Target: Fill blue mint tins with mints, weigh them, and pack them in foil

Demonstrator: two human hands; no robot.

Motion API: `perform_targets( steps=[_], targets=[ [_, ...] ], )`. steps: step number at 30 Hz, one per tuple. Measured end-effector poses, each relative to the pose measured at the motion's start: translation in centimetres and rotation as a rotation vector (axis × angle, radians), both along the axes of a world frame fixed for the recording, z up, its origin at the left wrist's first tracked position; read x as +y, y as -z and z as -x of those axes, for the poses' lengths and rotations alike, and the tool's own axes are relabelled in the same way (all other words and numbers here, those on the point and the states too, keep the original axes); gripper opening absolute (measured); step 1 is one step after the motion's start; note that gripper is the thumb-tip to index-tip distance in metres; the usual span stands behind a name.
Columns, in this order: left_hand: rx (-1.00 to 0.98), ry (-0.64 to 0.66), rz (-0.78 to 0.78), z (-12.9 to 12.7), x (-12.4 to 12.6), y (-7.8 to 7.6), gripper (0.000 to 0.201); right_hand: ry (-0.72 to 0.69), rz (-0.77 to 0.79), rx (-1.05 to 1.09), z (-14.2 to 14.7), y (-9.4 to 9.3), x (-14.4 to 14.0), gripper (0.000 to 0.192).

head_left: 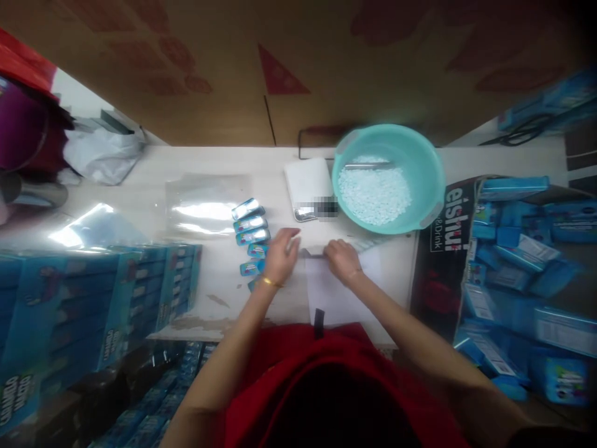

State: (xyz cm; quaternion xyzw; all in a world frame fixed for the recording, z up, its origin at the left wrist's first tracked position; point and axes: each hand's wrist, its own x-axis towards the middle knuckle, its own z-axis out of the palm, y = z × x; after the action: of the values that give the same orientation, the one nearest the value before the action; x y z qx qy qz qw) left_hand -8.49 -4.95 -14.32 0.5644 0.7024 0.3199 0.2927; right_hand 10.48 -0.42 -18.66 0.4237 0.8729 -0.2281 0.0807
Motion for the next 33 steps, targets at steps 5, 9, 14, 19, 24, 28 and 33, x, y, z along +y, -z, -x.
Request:
perform_targets(
  steps=[5, 9, 14, 19, 24, 28, 33],
  targets=[
    [-0.013, 0.202, 0.574, -5.7, -0.1, 5.0, 0.03, 0.029, -0.044, 0.127, -5.7, 1.5, -6.0, 0.021],
    [-0.091, 0.221, 0.6, -5.9, -1.1, 5.7, 0.017, 0.054, -0.038, 0.329, -6.5, 1.1, -6.3, 0.067],
    [-0.086, 0.312, 0.385, -4.6, -0.3, 3.0, 0.018, 0.186, 0.015, 0.341, -4.1, 0.8, -1.9, 0.034],
    [0.527, 0.437, 0.119, -4.0, 0.4, 2.1, 0.024, 0.188, 0.118, 0.267, -1.7, 0.1, 1.3, 0.026],
    [0.617, 0.479, -0.012, -4.1, -1.0, 3.7, 0.025, 0.2, 0.183, 0.183, -0.9, 0.2, 1.9, 0.025],
    [0.527, 0.423, -0.059, -5.3, -3.1, 2.7, 0.015, 0.196, 0.142, 0.13, -1.2, 1.6, 1.8, 0.028],
    [0.044, -0.073, -0.027, -5.2, -5.1, -1.5, 0.015, 0.244, -0.007, 0.254, -1.2, 2.6, 1.0, 0.028]
  ],
)
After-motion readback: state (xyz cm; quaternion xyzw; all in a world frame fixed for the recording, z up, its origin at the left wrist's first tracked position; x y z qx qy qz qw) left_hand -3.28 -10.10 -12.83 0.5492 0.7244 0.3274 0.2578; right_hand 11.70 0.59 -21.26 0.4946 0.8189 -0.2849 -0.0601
